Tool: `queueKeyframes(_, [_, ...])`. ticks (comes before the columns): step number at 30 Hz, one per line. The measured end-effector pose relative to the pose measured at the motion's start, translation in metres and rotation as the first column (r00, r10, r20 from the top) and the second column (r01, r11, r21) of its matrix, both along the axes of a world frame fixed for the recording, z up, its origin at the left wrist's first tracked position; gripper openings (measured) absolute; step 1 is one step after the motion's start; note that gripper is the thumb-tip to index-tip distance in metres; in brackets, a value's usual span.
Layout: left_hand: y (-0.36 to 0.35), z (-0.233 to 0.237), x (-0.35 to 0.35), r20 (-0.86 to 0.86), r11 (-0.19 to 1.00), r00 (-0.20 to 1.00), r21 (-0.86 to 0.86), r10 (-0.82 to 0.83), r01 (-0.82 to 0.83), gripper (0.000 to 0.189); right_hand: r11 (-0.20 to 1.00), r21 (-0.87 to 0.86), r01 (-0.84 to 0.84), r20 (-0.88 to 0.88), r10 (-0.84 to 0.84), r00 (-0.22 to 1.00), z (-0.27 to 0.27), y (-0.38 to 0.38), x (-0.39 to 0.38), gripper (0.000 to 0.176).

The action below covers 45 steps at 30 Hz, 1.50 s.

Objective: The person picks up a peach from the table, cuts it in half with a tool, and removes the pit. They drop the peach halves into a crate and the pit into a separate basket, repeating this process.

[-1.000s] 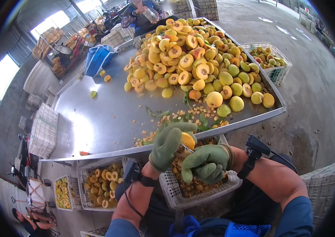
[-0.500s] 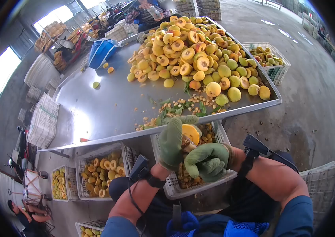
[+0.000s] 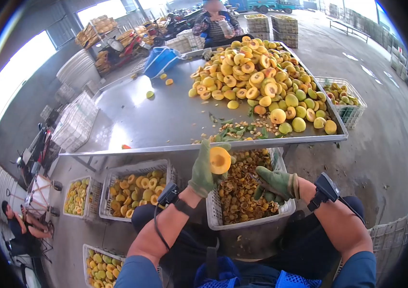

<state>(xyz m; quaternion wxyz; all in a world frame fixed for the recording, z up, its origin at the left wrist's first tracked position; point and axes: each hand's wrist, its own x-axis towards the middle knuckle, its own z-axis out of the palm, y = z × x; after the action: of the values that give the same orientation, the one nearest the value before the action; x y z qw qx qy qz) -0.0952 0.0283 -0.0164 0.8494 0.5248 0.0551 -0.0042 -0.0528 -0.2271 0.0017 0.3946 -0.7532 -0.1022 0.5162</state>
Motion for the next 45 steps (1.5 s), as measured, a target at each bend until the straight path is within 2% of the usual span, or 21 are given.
queueKeyframes(4, [0.024,0.042,-0.037,0.004,0.909,1.0,0.417,-0.015,0.012,0.064,0.993,-0.083,0.087,0.146,-0.075,0.986,0.001,0.006,-0.004,0.082])
queueKeyframes(8, [0.143,0.03,-0.058,0.149,0.439,0.989,0.888,0.003,-0.136,0.054,0.997,0.0,0.082,0.21,-0.08,0.974,0.033,-0.011,-0.021,0.079])
queueKeyframes(9, [0.177,0.034,-0.067,-0.081,0.391,0.973,0.92,0.218,-0.011,0.051,0.998,0.023,0.052,0.234,-0.056,0.971,0.041,-0.017,-0.026,0.079])
queueKeyframes(11, [0.261,0.004,-0.085,0.096,-0.111,0.984,0.991,0.153,-0.079,0.044,0.998,0.044,0.033,0.262,-0.043,0.964,0.053,-0.023,-0.033,0.075])
queueKeyframes(14, [0.252,0.041,-0.061,0.045,-0.255,0.936,0.966,0.349,0.048,0.04,0.982,0.153,-0.113,0.482,0.025,0.876,0.057,-0.026,-0.036,0.067])
queueKeyframes(18, [0.141,0.048,0.049,0.198,0.07,0.962,0.974,0.187,-0.214,0.032,0.98,-0.033,-0.195,0.582,0.177,0.794,0.055,-0.029,-0.04,0.055])
queueKeyframes(20, [0.09,0.015,0.116,0.361,0.014,0.896,0.929,-0.258,-0.37,0.041,0.914,-0.088,-0.397,0.693,0.342,0.635,0.024,-0.035,-0.026,0.051])
queueKeyframes(21, [0.038,0.018,0.141,0.281,0.124,0.927,0.958,-0.25,-0.257,0.048,0.921,-0.134,-0.367,0.653,0.36,0.666,0.022,-0.035,-0.022,0.05])
queueKeyframes(22, [-0.002,0.01,0.17,0.351,0.028,0.87,0.931,-0.345,-0.364,0.053,0.924,-0.182,-0.337,0.61,0.375,0.698,0.02,-0.035,-0.016,0.049])
queueKeyframes(24, [-0.074,0.009,0.211,0.365,0.08,0.814,0.926,-0.452,-0.37,0.058,0.944,-0.233,-0.233,0.535,0.325,0.78,0.036,-0.039,-0.006,0.048])
queueKeyframes(27, [-0.115,-0.024,0.269,0.319,-0.1,0.715,0.873,-0.623,-0.477,0.058,0.977,-0.211,0.013,0.564,0.111,0.818,0.037,-0.047,0.015,0.048])
queueKeyframes(31, [-0.108,-0.019,0.293,0.125,-0.05,0.802,0.981,-0.584,-0.189,0.047,0.89,0.19,0.415,0.59,-0.441,0.676,-0.002,-0.062,0.062,0.043])
queueKeyframes(32, [-0.102,-0.012,0.286,0.039,0.184,0.859,0.981,-0.511,0.064,0.045,0.818,0.315,0.481,0.547,-0.571,0.613,-0.012,-0.064,0.075,0.042])
queueKeyframes(34, [-0.09,0.008,0.26,-0.195,0.635,0.889,0.638,-0.414,0.435,0.04,0.637,0.481,0.602,0.243,-0.757,0.607,-0.002,-0.06,0.097,0.04])
queueKeyframes(35, [-0.086,0.006,0.251,-0.111,0.749,0.883,0.489,-0.455,0.448,0.036,0.529,0.533,0.66,0.076,-0.807,0.585,0.002,-0.058,0.106,0.039])
queueKeyframes(38, [-0.091,0.016,0.196,0.023,0.885,0.917,0.272,-0.398,0.377,0.03,0.628,0.552,0.549,0.284,-0.76,0.585,0.004,-0.029,0.126,0.042])
queueKeyframes(39, [-0.094,-0.017,0.192,0.323,0.913,0.893,0.363,-0.313,0.188,0.025,0.605,0.632,0.485,0.241,-0.748,0.618,-0.003,-0.016,0.134,0.043])
queueKeyframes(40, [-0.089,-0.02,0.191,0.333,0.925,0.888,0.312,-0.318,0.215,0.024,0.573,0.707,0.414,0.193,-0.72,0.667,-0.016,-0.006,0.144,0.045])
queueKeyframes(42, [-0.08,-0.025,0.189,0.352,0.94,0.876,0.208,-0.329,0.27,0.023,0.484,0.702,0.522,-0.121,-0.641,0.758,-0.012,0.004,0.15,0.041])
queueKeyframes(43, [-0.07,-0.052,0.2,0.338,0.933,0.876,0.229,-0.345,0.278,0.026,0.498,0.726,0.475,-0.083,-0.622,0.779,-0.011,0.009,0.151,0.038])
queueKeyframes(45, [-0.07,-0.061,0.205,0.386,0.935,0.905,0.353,-0.181,0.036,0.035,0.642,0.685,0.345,0.154,-0.59,0.793,-0.023,0.011,0.162,0.031])
